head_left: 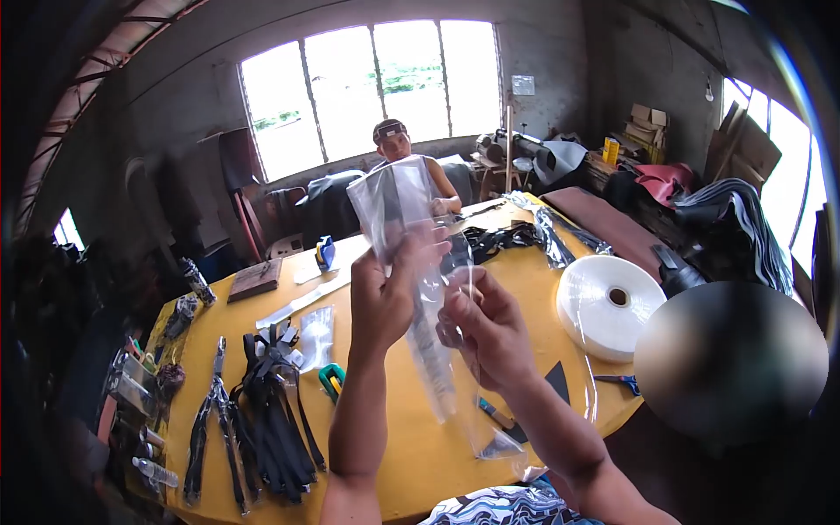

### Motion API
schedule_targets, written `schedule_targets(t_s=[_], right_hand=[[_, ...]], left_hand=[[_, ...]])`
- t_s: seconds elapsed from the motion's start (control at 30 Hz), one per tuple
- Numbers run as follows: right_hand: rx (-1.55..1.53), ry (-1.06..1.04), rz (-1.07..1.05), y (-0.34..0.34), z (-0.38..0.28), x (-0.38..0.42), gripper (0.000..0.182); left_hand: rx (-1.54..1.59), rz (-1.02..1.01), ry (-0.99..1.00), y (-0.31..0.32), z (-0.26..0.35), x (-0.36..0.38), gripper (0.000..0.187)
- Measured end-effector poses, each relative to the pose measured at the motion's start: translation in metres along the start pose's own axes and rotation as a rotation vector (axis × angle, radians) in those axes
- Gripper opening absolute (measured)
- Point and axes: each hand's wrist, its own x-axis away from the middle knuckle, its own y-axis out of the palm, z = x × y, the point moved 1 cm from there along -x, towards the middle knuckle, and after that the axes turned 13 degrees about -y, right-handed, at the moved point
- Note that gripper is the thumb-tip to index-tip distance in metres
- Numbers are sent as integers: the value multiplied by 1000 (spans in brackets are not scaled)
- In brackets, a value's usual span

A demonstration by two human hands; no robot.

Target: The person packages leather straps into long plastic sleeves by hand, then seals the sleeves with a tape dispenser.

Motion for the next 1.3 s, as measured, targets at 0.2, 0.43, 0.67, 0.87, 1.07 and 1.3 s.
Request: schedule_targets(t_s=[0.2, 0.43, 0.67, 0.87, 1.07, 1.3], right_hand=[[66, -129, 84, -22, 30, 21, 13], [341, -7, 81, -76, 88, 52, 10], [381, 154, 145, -120, 141, 77, 12], [432, 290, 153, -134, 153, 85, 17], [427, 390, 145, -153, 166, 92, 20], [554, 594, 100, -187, 185, 125, 22]], left_hand=[[3, -30, -23, -9, -3, -4, 30], [201, -165, -118, -14, 1, -11, 37], [292, -79, -45, -17, -5, -24, 44], [399, -31, -1, -26, -43, -12, 59], [30, -33, -254, -30, -162, 42, 37], [15, -31, -359, -36, -226, 78, 33]])
